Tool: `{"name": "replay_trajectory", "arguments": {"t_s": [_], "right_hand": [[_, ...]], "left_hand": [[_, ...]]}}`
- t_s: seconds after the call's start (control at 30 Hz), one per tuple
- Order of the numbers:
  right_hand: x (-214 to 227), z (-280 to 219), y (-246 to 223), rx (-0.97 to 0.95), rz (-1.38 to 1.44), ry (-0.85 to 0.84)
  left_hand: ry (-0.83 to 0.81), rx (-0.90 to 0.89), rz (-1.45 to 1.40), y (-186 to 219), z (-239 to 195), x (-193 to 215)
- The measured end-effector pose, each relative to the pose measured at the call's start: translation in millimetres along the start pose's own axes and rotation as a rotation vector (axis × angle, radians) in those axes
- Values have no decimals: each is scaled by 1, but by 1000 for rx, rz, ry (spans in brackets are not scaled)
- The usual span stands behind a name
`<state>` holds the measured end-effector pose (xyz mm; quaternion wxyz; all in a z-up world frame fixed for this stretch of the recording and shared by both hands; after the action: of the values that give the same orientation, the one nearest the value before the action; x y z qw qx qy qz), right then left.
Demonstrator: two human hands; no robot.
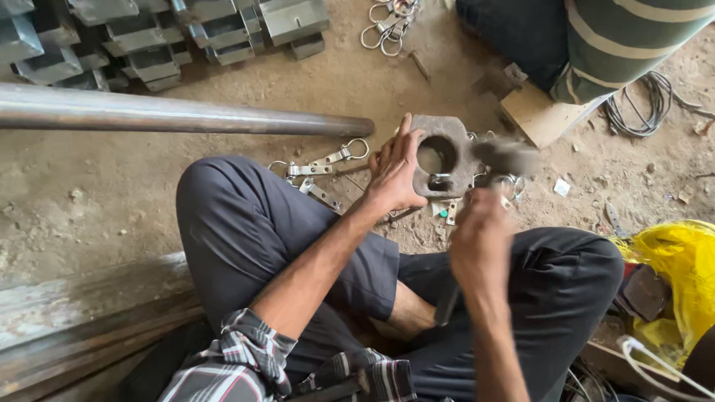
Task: The person assembles small metal components into larger structures by hand and using a hammer. They position metal hooks, loops, and hinges onto a hexagonal metal base, occasionally using a small hammer to secure parts in place.
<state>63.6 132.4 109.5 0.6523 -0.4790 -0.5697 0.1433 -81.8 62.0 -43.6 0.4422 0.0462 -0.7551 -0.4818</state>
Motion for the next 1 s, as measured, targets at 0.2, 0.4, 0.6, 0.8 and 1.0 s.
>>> {"name": "replay_trajectory", "arguments": {"t_s": [0.2,0.4,0.6,0.8,1.0], "right_hand": [[10,13,7,-121,-69,-150],[31,-16,-7,63,15,128],[-12,29,39,-129,-188,-174],[43,-17,-27,-32,220,67],[-28,18,25,-270,-100,-177]], "left_hand": [[29,-26,56,5,-2,6],[17,1,19,4,-5,6],[24,-1,57,10,-17,9],[83,-14,66,15,-13,13],[107,-50,102,24,-11,20]]}}
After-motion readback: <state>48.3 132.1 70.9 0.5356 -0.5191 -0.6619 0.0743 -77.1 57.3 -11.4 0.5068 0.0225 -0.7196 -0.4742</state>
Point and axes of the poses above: each hand's wrist, its own z-axis towards the middle knuckle, its own x-axis out of the back of the hand, y = z × x, the point moved 8 cm from there along z, towards the middle knuckle, and after that the axes turned 10 degrees about -y, right-handed, at the moved point
